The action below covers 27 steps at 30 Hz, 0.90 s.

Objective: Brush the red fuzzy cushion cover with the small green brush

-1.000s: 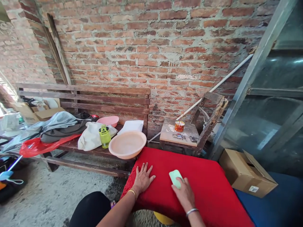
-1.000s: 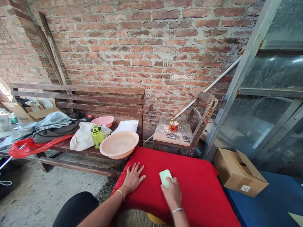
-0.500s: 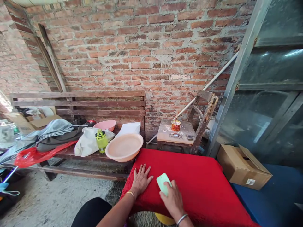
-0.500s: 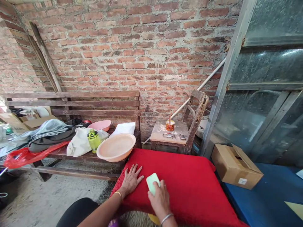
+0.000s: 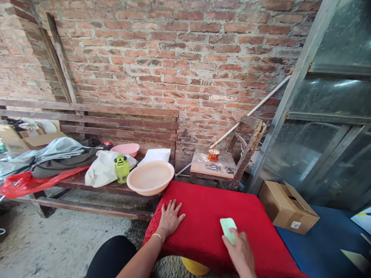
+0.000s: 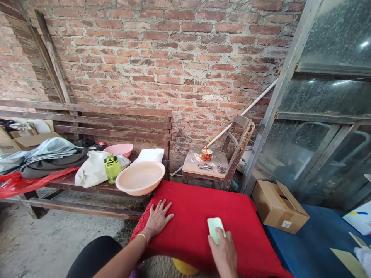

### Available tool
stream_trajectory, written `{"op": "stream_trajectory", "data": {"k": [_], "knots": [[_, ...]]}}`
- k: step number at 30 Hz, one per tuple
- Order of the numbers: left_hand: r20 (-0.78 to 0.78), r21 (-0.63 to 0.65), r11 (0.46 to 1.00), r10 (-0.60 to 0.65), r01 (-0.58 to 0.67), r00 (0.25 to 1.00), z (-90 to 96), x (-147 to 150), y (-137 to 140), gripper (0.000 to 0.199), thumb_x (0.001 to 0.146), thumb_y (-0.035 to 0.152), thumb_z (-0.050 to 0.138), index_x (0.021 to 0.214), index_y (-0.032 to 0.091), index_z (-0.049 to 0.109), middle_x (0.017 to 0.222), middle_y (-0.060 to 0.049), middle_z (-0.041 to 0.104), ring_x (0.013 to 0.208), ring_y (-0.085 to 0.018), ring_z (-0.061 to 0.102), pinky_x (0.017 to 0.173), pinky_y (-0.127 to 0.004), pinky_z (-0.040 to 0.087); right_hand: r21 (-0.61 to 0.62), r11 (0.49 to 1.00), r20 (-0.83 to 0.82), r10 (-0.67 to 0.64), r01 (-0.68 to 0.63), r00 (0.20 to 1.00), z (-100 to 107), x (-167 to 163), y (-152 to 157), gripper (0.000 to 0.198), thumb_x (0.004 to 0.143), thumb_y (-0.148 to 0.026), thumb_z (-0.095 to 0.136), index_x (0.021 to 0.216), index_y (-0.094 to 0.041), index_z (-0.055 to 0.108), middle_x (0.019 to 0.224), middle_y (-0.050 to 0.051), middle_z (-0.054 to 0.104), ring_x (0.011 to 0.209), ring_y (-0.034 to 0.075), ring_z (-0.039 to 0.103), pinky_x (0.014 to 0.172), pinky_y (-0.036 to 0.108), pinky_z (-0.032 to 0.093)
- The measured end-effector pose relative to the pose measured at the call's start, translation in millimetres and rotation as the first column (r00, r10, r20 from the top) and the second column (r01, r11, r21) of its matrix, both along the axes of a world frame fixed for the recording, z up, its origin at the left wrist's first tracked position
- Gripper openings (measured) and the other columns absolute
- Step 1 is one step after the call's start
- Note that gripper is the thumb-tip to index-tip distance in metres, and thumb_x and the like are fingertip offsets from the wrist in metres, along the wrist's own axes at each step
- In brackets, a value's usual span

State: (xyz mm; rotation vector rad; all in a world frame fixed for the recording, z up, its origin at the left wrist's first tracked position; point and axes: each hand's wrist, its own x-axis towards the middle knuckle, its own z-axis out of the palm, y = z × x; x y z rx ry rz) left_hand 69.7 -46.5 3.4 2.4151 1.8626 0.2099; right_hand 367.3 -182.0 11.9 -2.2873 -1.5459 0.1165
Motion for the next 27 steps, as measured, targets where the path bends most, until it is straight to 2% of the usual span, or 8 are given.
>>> {"op": "stream_trajectory", "data": {"k": [6,10,15,18,21,24,26,27], "knots": [[0.06,0.0,1.0,-0.004,0.004,0.998,-6.2,-2.6,4.2,0.065,0.092,0.061,0.037,0.148,0.029,0.045,0.16,-0.012,0.034,0.148,-0.033,0.025,0.117,-0.063,0.011,0.062,0.946,0.001,0.318,-0.318,0.948,-16.9,-84.8,10.4,0.037,0.083,-0.04,0.055,0.117,-0.029,0.066,0.112,0.011,0.063,0.107,0.028,0.064,0.09,0.037,0.051],[0.106,0.001,1.0,0.0,-0.001,0.994,-1.6,-2.1,3.1,0.065,0.092,0.063,0.036,0.147,0.03,0.047,0.159,-0.012,0.036,0.148,-0.033,0.026,0.117,-0.063,0.011,0.156,0.948,-0.126,0.297,-0.276,0.947,-24.1,-51.8,9.7,0.039,0.085,-0.049,0.049,0.111,-0.025,0.067,0.095,0.008,0.062,0.092,0.025,0.066,0.085,0.036,0.052],[0.187,0.005,1.0,-0.024,0.023,0.982,11.6,-3.9,-9.4,0.062,0.092,0.06,0.04,0.142,0.026,0.053,0.154,-0.013,0.043,0.145,-0.033,0.031,0.118,-0.06,0.015,0.291,0.914,-0.217,0.351,-0.283,0.911,-36.0,-17.1,16.4,0.073,0.079,-0.084,0.035,0.106,-0.023,0.066,0.087,0.008,0.061,0.085,0.029,0.064,0.079,0.042,0.053],[0.224,0.092,0.984,0.132,-0.155,0.966,9.7,-19.7,-25.2,0.05,0.095,0.047,0.041,0.135,0.026,0.059,0.145,-0.013,0.052,0.141,-0.031,0.036,0.117,-0.057,0.02,0.307,0.904,-0.2,0.367,-0.298,0.908,-43.3,-18.0,22.1,0.079,0.076,-0.089,0.033,0.105,-0.023,0.066,0.088,0.009,0.061,0.084,0.03,0.064,0.075,0.045,0.053],[0.314,0.108,0.824,0.503,-0.556,0.806,-6.2,-50.0,-47.0,0.048,0.095,0.04,0.038,0.135,0.025,0.058,0.144,-0.014,0.051,0.14,-0.032,0.038,0.114,-0.058,0.026,0.33,0.895,-0.17,0.371,-0.302,0.913,-49.2,-20.8,24.2,0.075,0.078,-0.086,0.034,0.105,-0.024,0.066,0.089,0.009,0.061,0.085,0.029,0.064,0.074,0.044,0.053],[0.362,-0.315,0.518,0.84,-0.795,0.404,-33.1,-81.3,-61.7,0.063,0.093,0.052,0.033,0.14,0.015,0.052,0.131,-0.023,0.059,0.12,-0.037,0.059,0.093,-0.055,0.048,0.347,0.897,-0.146,0.341,-0.275,0.929,-56.4,-19.6,25.2,0.071,0.08,-0.084,0.035,0.105,-0.026,0.066,0.09,0.008,0.062,0.086,0.028,0.065,0.074,0.042,0.054],[0.417,-0.451,0.49,0.854,-0.746,0.309,-50.8,-91.3,-65.6,0.072,0.092,0.058,0.025,0.137,0.009,0.054,0.118,-0.025,0.066,0.11,-0.036,0.065,0.088,-0.052,0.052,0.336,0.898,-0.141,0.345,-0.283,0.928,-62.7,-16.2,25.7,0.066,0.081,-0.081,0.038,0.107,-0.027,0.066,0.091,0.008,0.063,0.086,0.027,0.066,0.074,0.041,0.055],[0.51,-0.459,0.569,0.798,-0.683,0.321,-57.7,-91.5,-66.5,0.075,0.093,0.058,0.018,0.134,0.008,0.057,0.112,-0.025,0.068,0.106,-0.035,0.067,0.087,-0.051,0.053,0.326,0.9,-0.14,0.35,-0.291,0.926,-66.2,-14.1,25.7,0.063,0.082,-0.079,0.04,0.108,-0.028,0.066,0.092,0.008,0.063,0.086,0.027,0.066,0.074,0.041,0.055]]}}
